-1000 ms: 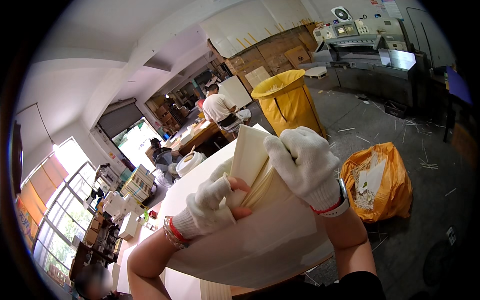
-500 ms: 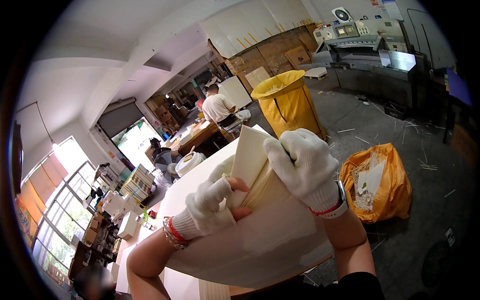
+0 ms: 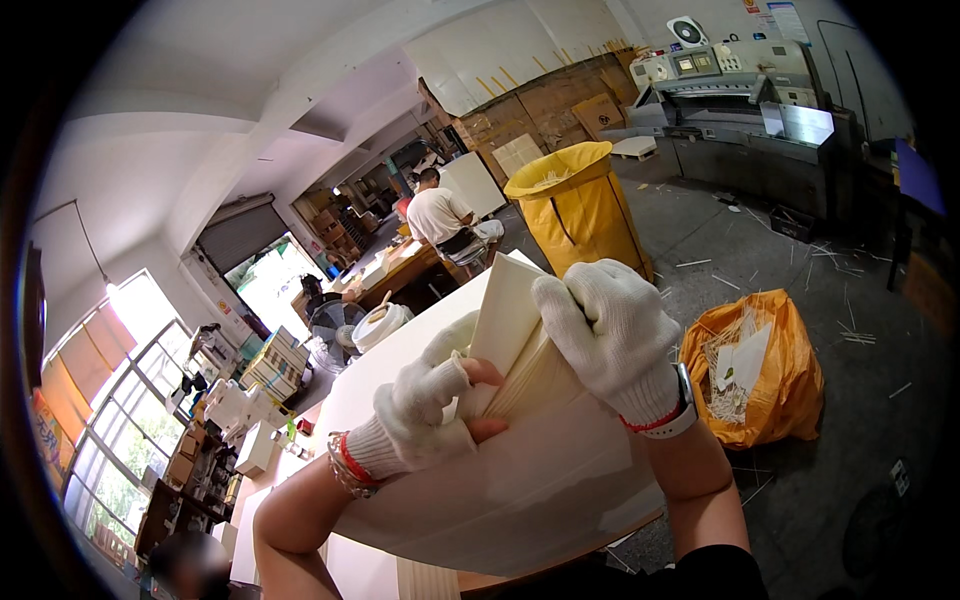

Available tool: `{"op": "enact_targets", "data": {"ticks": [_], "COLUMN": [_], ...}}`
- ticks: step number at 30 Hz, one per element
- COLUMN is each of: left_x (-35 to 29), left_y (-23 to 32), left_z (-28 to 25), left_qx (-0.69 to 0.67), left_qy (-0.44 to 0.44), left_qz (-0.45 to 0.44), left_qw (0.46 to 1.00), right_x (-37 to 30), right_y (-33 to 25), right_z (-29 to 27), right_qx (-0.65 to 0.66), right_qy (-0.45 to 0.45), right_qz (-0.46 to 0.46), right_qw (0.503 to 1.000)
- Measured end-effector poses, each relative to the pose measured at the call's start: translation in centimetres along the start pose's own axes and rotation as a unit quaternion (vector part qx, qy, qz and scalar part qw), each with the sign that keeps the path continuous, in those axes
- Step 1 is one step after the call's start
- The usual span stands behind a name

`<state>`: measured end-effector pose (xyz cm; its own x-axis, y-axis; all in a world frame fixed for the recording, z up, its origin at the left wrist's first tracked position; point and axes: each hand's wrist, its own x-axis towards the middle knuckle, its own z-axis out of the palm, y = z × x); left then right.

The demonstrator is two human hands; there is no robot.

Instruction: The person folds white paperboard sheets into box shapes by hand. They repeatedly pick up a sheet, fold the edges to form a rectangular prism, and place the finished box onto a stack on the table.

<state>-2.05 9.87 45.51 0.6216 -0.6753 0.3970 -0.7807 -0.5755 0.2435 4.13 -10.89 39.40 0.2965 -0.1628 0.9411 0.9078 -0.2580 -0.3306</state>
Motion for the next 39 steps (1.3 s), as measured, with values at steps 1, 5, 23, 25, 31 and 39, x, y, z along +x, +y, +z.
{"op": "enact_targets", "data": {"ticks": [1, 5, 23, 25, 31, 39], "left_x": [-0.1, 0.0, 0.0, 0.3, 0.0, -0.3], "left_y": [0.1, 0.2, 0.4, 0.8, 0.3, -0.4], "left_z": [0.0, 0.2, 0.1, -0.3, -0.1, 0.5], "left_qx": [0.009, 0.001, 0.015, 0.030, -0.013, -0.028], "left_qy": [0.004, 0.013, 0.018, -0.005, -0.012, 0.011], "left_qz": [-0.011, -0.012, 0.027, 0.047, -0.026, -0.030], "left_qw": [1.000, 1.000, 0.999, 0.998, 0.999, 0.999], "right_x": [0.0, 0.2, 0.2, 0.2, 0.0, 0.0], "right_y": [0.1, -0.2, -0.3, -0.2, -0.3, -0.4], "right_z": [0.0, -0.2, -0.2, -0.2, 0.1, -0.1], "right_qx": [-0.014, -0.012, -0.039, -0.054, 0.030, 0.038], "right_qy": [0.000, -0.015, -0.008, -0.008, 0.008, 0.013], "right_qz": [-0.023, -0.016, -0.067, -0.070, 0.055, 0.039], "right_qw": [1.000, 1.000, 0.997, 0.996, 0.998, 0.998]}}
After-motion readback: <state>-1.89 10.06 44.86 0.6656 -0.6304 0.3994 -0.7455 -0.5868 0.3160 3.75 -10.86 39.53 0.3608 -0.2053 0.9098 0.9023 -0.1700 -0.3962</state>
